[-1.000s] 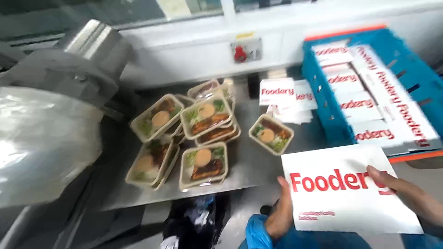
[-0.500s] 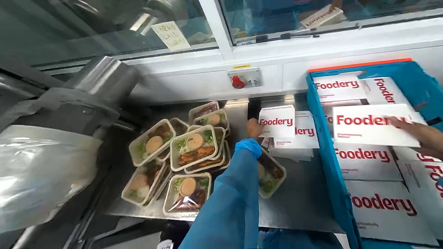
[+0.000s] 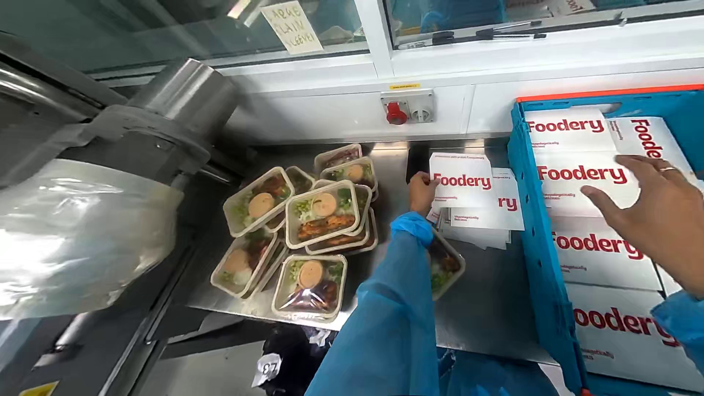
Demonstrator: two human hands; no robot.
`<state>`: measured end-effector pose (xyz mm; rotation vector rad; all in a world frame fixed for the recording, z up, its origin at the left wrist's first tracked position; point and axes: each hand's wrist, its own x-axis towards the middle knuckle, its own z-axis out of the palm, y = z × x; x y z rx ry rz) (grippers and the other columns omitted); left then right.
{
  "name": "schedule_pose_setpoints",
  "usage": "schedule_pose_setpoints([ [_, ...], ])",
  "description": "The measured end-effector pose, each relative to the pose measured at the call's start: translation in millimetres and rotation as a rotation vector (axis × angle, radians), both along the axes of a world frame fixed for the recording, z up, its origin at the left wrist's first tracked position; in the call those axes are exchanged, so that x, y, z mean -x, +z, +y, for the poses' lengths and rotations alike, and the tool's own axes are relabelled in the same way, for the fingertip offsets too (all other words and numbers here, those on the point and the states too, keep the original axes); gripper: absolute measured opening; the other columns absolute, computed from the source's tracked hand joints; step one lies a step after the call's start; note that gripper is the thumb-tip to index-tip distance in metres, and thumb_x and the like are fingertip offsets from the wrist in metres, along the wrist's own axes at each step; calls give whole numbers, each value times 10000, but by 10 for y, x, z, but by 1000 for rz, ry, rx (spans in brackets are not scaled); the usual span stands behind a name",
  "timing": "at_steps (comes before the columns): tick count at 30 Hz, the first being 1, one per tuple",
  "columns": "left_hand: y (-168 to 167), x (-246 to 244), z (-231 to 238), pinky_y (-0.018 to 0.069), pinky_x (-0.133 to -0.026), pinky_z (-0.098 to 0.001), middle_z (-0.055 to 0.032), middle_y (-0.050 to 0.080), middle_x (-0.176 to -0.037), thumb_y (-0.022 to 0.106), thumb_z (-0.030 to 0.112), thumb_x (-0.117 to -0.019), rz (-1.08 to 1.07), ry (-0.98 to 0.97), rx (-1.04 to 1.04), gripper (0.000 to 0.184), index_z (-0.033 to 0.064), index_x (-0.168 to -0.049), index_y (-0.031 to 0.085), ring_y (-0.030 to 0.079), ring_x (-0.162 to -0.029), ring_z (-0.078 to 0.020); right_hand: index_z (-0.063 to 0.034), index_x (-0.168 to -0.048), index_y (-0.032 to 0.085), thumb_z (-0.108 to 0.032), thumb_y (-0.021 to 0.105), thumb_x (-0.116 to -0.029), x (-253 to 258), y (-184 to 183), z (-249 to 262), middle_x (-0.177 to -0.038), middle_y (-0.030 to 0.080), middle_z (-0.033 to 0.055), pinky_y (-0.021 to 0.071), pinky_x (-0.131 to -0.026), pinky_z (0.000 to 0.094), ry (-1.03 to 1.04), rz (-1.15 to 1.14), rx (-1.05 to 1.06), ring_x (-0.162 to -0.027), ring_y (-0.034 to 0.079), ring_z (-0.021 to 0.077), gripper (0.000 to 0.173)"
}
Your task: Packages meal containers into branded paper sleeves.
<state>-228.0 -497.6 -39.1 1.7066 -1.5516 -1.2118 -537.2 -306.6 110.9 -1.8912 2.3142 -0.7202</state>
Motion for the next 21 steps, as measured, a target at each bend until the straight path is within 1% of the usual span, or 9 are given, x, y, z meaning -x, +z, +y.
schedule_pose_setpoints([
  [3,601,-385,705,577,-844,-433,-172,692,-1010,671,146,-989,204,-118,230,270,-49,-1173,637,681,-909,-240,-2,-1417,540,-348,737,-936,-580,172,137,-1394,563,275,469,-975,696,116,-223,-20,-1224,577,493,625],
  [6,1028,-1016,1797,584,-692,-314,-62,682,-914,669,115,-985,356,-153,247,142,58,-1113,652,665,-776,-140,-55,-1458,503,-345,825,-864,-1171,30,293,-1379,595,191,539,-978,584,142,-456,-111,-1211,626,359,735],
  [10,896,-1890,2904,594,-754,-322,-60,697,-854,686,64,-940,511,-16,129,98,13,-1023,675,678,-786,-139,-40,-1231,602,-218,898,-784,-2001,-290,722,-994,682,123,593,-751,480,78,-652,-104,-847,688,251,565],
  [13,663,-2346,3642,586,-847,-355,-50,690,-948,637,67,-960,745,30,-33,103,26,-1044,594,683,-899,-140,-33,-1111,629,-113,879,-788,-2596,-492,1092,-907,698,102,616,-706,409,59,-967,-236,-781,697,211,417],
  [15,544,-2519,4001,582,-926,-401,-67,691,-1076,630,86,-970,852,14,-55,260,0,-1195,532,687,-1017,-172,-42,-1136,650,-96,818,-840,-2779,-536,1324,-934,710,92,613,-734,367,149,-1195,-378,-811,697,188,344],
  [17,531,-2674,4229,564,-990,-384,-66,690,-1167,603,93,-995,829,-69,-38,402,-59,-1338,460,680,-1087,-151,-100,-1136,687,-196,795,-825,-2773,-573,1524,-950,742,45,620,-760,313,330,-1342,-593,-838,719,138,343],
  [18,545,-2733,4293,563,-991,-365,-65,691,-1171,593,105,-1004,759,-117,-19,412,-80,-1347,460,680,-1084,-132,-109,-1106,696,-187,795,-787,-2771,-571,1597,-921,754,27,623,-751,305,366,-1359,-684,-824,727,125,343],
  [19,563,-2762,4336,570,-978,-352,-80,695,-1156,591,122,-1011,648,-150,13,407,-95,-1339,483,684,-1067,-127,-87,-1149,661,-148,774,-789,-2778,-553,1656,-932,753,36,628,-769,323,366,-1348,-752,-841,732,140,382],
  [21,628,-2717,4389,599,-930,-350,-94,726,-1119,673,219,-985,221,-93,224,440,-56,-1311,568,709,-1032,-133,-44,-1255,584,-64,683,-887,-2861,-482,1725,-987,738,66,622,-813,349,327,-1306,-804,-886,726,167,381],
])
